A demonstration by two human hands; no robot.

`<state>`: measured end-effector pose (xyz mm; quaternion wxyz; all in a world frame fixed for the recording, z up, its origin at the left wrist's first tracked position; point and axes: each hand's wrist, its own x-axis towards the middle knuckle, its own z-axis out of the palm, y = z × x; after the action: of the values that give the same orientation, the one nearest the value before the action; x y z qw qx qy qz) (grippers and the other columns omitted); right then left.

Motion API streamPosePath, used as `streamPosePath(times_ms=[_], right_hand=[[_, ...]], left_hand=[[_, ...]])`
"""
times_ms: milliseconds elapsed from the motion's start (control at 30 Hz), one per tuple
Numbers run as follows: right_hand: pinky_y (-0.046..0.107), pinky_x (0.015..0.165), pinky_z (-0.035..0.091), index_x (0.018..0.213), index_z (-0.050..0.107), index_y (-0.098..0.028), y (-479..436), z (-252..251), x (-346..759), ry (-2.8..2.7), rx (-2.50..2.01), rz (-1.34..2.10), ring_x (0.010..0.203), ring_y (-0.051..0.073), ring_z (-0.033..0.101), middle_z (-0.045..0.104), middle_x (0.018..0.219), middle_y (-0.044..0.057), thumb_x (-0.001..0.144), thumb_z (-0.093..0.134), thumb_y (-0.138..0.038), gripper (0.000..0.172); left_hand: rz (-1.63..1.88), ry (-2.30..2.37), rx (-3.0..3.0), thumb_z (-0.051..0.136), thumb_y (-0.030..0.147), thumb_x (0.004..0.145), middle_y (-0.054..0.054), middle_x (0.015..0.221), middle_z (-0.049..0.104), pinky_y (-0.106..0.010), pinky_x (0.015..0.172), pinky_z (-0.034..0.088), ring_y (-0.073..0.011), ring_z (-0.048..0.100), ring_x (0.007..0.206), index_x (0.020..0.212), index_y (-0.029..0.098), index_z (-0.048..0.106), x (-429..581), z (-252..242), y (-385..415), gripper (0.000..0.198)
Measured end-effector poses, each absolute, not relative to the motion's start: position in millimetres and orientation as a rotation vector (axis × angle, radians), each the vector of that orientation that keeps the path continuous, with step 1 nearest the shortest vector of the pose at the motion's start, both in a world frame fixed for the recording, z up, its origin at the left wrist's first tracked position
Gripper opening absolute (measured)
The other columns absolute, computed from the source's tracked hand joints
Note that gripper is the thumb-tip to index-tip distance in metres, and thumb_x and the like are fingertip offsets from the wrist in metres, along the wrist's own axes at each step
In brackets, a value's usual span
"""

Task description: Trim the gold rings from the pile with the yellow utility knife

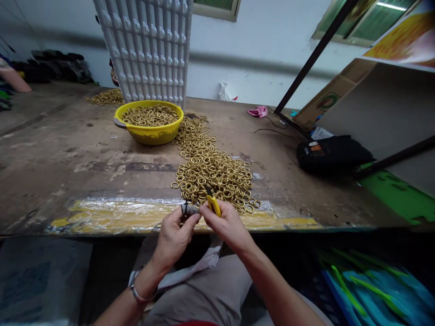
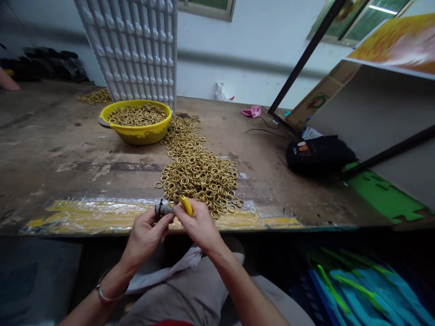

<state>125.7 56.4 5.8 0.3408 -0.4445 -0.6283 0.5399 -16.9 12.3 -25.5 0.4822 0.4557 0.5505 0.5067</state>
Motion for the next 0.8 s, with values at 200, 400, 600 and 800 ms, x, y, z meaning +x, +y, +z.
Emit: streamPosePath(times_ms=[200,400,600,800], right_hand=[[0.020,0.051,0.031,0.078,0.057,-0.017,57.9,-3.5,124.5,-1.586,-1.141,1.346,0.054,0.008,0.036,0.043,0.062,-0.005,0.083,0.059,-0.040,0.024],[0.020,0.046,0.028,0.079,0.057,-0.017,56.7,-14.2,126.8,-1.440,-1.088,1.547,0.047,0.008,0.033,0.040,0.055,-0.007,0.085,0.057,-0.042,0.025],[0.023,0.065,0.039,0.079,0.062,-0.017,54.3,-5.9,134.2,-1.728,-1.063,1.216,0.067,0.012,0.049,0.055,0.071,-0.001,0.089,0.057,-0.035,0.021],[0.023,0.068,0.039,0.083,0.062,-0.018,46.1,-0.9,138.4,-1.933,-1.058,0.964,0.071,0.014,0.053,0.058,0.077,0.001,0.093,0.049,-0.025,0.018]], left_hand=[[1.239,1.232,1.018,0.064,0.039,0.082,0.004,0.060,0.054,-0.015,0.036,0.029,-0.0029,0.041,0.037,0.074,0.014,0.057,-20.3,-26.7,14.4,0.027],[1.255,1.012,0.790,0.066,0.036,0.081,-0.001,0.076,0.065,-0.012,0.033,0.022,0.0010,0.040,0.034,0.083,0.014,0.059,-21.5,-27.1,14.3,0.024],[1.088,0.803,0.673,0.070,0.039,0.080,-0.003,0.074,0.066,-0.011,0.032,0.020,0.0021,0.037,0.032,0.089,0.012,0.061,-26.2,-18.1,17.6,0.029],[1.067,0.825,0.651,0.074,0.037,0.077,0.000,0.071,0.063,-0.010,0.033,0.020,0.0030,0.037,0.033,0.081,0.011,0.062,-25.3,-14.1,16.1,0.028]])
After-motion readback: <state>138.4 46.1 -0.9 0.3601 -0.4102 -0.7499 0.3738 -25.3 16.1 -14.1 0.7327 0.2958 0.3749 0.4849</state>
